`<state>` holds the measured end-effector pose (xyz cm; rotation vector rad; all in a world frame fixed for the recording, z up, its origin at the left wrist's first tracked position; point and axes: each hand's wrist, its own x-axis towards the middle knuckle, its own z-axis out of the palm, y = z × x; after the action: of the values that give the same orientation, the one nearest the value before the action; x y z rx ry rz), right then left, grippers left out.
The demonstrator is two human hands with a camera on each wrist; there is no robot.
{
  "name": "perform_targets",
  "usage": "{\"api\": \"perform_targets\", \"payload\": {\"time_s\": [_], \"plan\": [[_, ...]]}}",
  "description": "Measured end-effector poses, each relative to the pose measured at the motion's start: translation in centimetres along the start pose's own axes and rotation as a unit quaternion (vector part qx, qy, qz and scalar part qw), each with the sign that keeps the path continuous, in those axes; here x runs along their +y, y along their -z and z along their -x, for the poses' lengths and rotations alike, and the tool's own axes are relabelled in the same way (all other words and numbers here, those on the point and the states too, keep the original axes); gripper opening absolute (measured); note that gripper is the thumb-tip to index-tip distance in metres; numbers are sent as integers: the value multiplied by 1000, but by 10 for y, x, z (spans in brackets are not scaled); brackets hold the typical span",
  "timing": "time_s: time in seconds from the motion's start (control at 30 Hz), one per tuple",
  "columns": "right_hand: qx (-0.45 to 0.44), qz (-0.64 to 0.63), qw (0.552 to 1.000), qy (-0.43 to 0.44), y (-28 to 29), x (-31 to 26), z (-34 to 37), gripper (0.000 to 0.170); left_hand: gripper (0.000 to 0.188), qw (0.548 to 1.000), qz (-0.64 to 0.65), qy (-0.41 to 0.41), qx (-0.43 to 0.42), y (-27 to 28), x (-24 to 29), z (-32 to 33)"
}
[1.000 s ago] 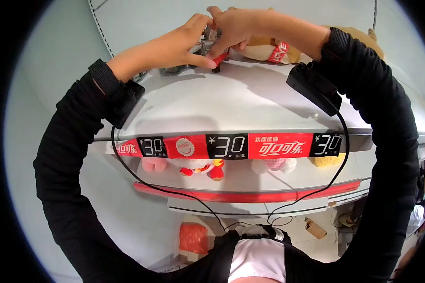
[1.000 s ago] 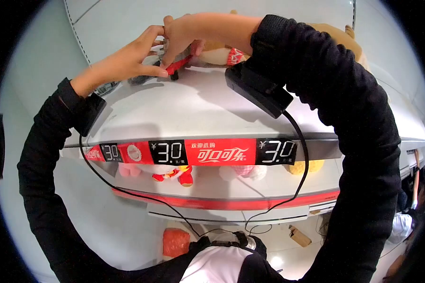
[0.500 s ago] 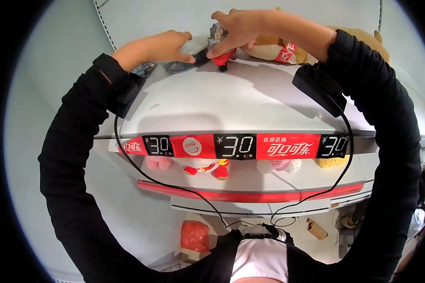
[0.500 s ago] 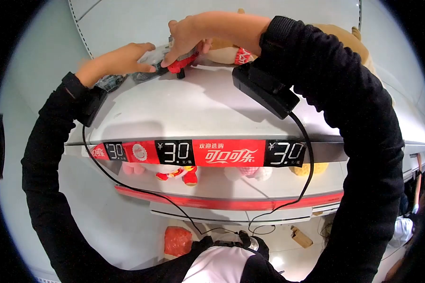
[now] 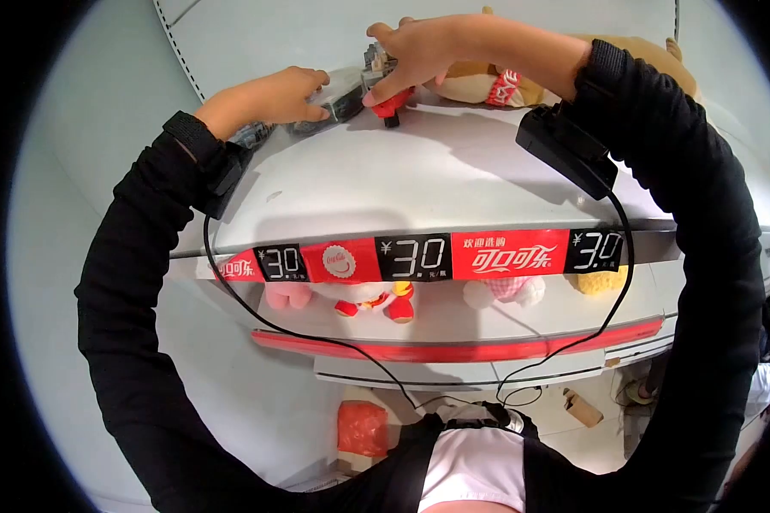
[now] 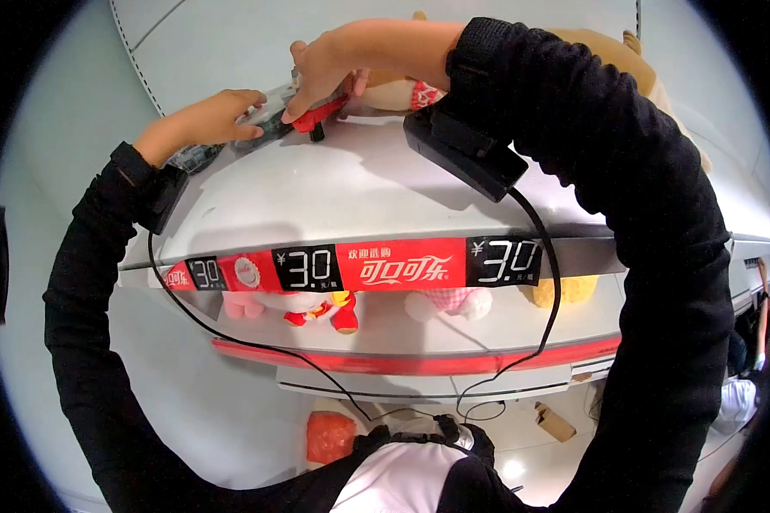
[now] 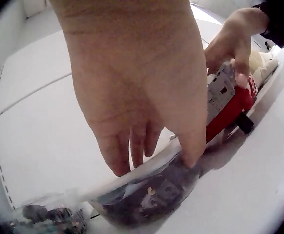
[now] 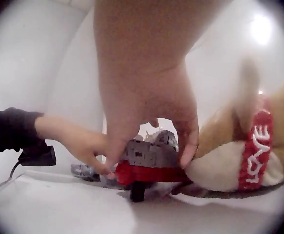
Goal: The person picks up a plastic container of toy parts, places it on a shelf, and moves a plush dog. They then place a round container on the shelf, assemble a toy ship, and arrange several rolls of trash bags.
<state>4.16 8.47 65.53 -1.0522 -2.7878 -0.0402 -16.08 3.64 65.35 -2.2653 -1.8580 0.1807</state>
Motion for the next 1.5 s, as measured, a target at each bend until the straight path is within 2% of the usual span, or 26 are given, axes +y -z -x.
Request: {"api": "perform_targets", "payload": {"time_s": [0.1,0.2,0.27,0.37,0.43,0.5,0.53,0.6,0.7,0.77,0.8,0.9,1.0,1.03,1.07,1.1,1.2,1.27,1.37,1.43,1.47,1.5], "plan": [[-14,-9,1000,8,5,-2,9,104,59,1000,-21,5,18,1,3,6],[5,-71,997,21,14,-3,26,84,59,997,-42,-19,63,9,8,21],[53,0,998,40,22,-2,40,67,57,983,-59,-73,155,8,7,35],[72,73,992,75,31,-2,67,61,53,960,-53,-136,241,18,27,66],[93,103,986,96,33,-13,113,58,50,939,-93,-149,294,19,45,87],[91,100,986,100,33,-21,145,55,47,943,-75,-101,307,20,82,118],[92,94,986,105,30,-21,156,53,48,942,-87,-104,308,18,90,130],[51,25,993,100,30,-25,176,50,48,938,-105,-107,313,6,102,151],[83,-150,963,208,17,-12,209,52,48,934,-104,-95,327,-12,122,182],[123,-217,926,283,-2,11,227,56,48,925,4,-104,366,-34,142,196],[121,-207,935,261,-9,13,241,54,48,915,57,-109,385,-49,151,200],[109,-178,958,197,-36,6,289,48,42,907,132,-168,363,-80,173,210],[15,-279,946,162,-73,7,318,46,34,890,109,-274,347,-125,185,208],[-51,-291,946,130,-87,11,327,44,30,880,98,-308,349,-143,191,203],[-58,-325,936,124,-109,16,333,42,25,867,87,-341,352,-162,196,197],[-130,-334,929,88,-129,23,338,40,21,875,90,-339,334,-180,200,193],[-209,-315,925,-22,-212,41,365,40,15,894,93,-320,298,-244,208,184],[-179,-297,934,-81,-278,53,383,38,14,910,133,-277,278,-286,214,183],[-206,-344,898,-181,-348,65,387,40,13,924,214,-207,241,-344,223,183],[-235,-327,895,-190,-396,77,391,40,13,930,255,-175,201,-385,223,179],[-249,-317,895,-193,-417,83,393,40,11,924,271,-180,200,-399,223,175],[-255,-315,892,-202,-436,86,394,40,9,935,255,-184,162,-419,222,178]]}}
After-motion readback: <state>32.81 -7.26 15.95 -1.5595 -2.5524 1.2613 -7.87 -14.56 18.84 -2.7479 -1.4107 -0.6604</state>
